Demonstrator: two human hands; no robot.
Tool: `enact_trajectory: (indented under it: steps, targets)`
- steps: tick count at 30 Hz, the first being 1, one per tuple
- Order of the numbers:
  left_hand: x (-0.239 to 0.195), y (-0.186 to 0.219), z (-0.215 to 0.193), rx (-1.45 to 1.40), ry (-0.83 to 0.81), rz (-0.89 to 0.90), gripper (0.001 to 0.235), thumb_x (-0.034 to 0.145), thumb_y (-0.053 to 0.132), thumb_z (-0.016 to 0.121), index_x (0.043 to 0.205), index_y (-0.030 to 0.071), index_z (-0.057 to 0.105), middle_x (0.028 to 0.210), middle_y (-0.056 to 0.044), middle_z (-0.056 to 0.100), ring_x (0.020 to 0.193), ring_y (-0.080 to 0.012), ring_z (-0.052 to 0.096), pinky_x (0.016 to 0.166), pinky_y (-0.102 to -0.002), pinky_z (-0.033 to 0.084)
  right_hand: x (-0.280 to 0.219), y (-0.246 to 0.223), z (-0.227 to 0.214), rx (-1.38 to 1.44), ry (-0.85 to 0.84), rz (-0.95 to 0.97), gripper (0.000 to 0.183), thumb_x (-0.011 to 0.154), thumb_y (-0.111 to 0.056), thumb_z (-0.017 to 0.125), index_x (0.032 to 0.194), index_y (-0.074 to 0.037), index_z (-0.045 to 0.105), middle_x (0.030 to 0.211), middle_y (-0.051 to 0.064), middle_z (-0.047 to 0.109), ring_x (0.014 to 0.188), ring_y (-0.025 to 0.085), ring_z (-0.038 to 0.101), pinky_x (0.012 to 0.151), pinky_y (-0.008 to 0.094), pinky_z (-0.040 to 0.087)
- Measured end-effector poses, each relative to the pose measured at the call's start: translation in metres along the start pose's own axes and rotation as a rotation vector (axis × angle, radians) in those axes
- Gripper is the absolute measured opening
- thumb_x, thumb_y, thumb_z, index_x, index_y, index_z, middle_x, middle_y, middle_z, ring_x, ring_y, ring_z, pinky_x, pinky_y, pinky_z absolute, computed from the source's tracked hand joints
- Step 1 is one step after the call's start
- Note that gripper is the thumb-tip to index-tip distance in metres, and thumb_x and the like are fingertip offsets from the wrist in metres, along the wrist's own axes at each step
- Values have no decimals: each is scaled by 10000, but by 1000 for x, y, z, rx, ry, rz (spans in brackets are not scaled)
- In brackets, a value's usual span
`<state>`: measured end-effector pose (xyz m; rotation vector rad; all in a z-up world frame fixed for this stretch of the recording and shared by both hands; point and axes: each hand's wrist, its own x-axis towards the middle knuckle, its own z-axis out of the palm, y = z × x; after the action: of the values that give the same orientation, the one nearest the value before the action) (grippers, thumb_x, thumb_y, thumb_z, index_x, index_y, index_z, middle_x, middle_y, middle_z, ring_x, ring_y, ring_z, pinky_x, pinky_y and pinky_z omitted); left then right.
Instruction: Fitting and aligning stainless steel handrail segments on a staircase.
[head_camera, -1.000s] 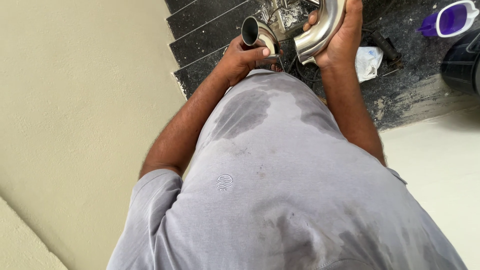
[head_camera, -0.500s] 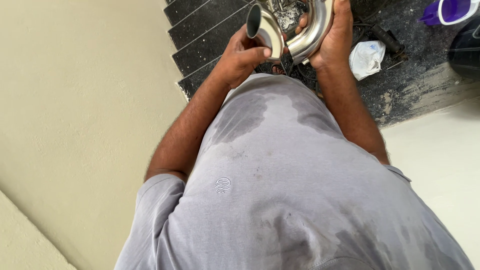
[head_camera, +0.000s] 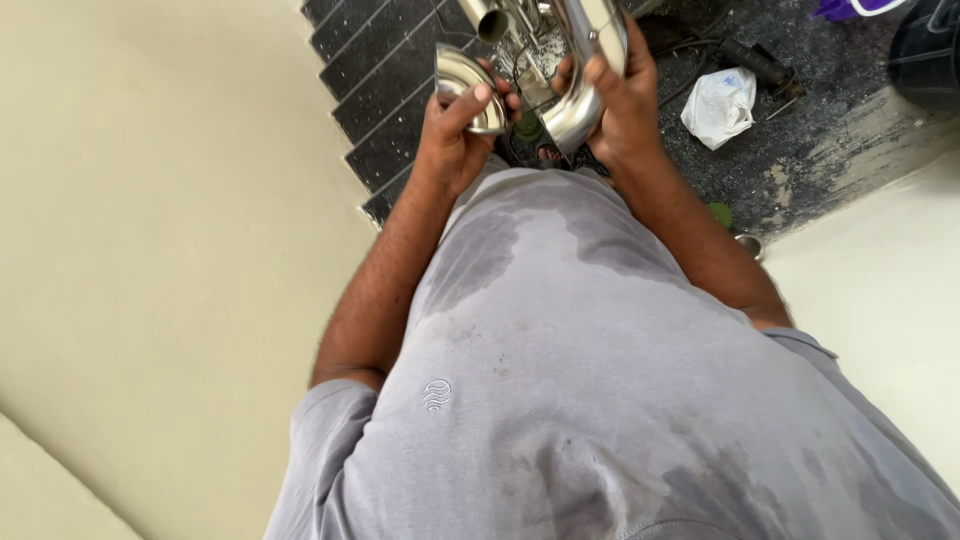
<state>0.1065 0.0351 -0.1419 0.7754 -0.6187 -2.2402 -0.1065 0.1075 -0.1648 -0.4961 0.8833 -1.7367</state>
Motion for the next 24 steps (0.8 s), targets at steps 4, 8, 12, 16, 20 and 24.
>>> enact_trajectory:
  steps: [4, 8, 12, 16, 20, 24]
  targets:
    - [9, 1, 1, -34, -3, -13, 489, 908, 163, 827, 1279, 33, 538, 1082, -149, 689, 1024, -272, 713, 932, -471, 616, -5, -10, 8, -3, -35, -2, 690, 924, -115, 852, 1507, -39, 491, 1247, 154, 668, 1006, 208, 732, 890, 405, 693]
    - [20, -4, -10, -30, -3, -32, 450, 922, 173, 820, 1262, 36, 559, 1095, -148, 685, 1038, -278, 705, 929, -474, 611, -8, -12, 9, -56, -7, 44, 628, 919, -35, 797, 1475, -17, 506, 1220, 149, 681, 997, 216, 732, 901, 420, 694]
    - [29, 0, -18, 5, -44, -39, 430, 918, 192, 823, 1236, 32, 580, 1144, -149, 668, 1101, -290, 692, 946, -483, 606, -10, -10, 11, -88, 32, 36, 594, 922, -55, 796, 1447, -5, 522, 1191, 152, 694, 970, 213, 735, 883, 409, 687]
    - [39, 11, -8, 57, -122, -47, 439, 886, 201, 840, 1220, 41, 605, 1218, -145, 644, 1192, -291, 663, 1006, -480, 592, -15, -7, 9, -123, 101, 21, 564, 942, -81, 811, 1424, 16, 535, 1153, 144, 685, 998, 210, 739, 915, 411, 689]
    - [52, 17, -12, 132, -243, -108, 512, 835, 187, 869, 1253, 33, 618, 1205, -169, 673, 1161, -304, 680, 1023, -475, 596, -16, -3, 13, -153, 135, -20, 574, 941, -112, 823, 1424, 26, 545, 1140, 146, 686, 990, 208, 746, 921, 396, 695]
    - [62, 21, -18, 292, -311, -156, 616, 782, 201, 909, 1291, 11, 617, 1193, -191, 689, 1121, -303, 697, 1018, -468, 609, -19, 2, 16, -191, 210, -70, 593, 926, -126, 833, 1422, 30, 546, 1165, 165, 693, 1004, 217, 750, 912, 402, 703]
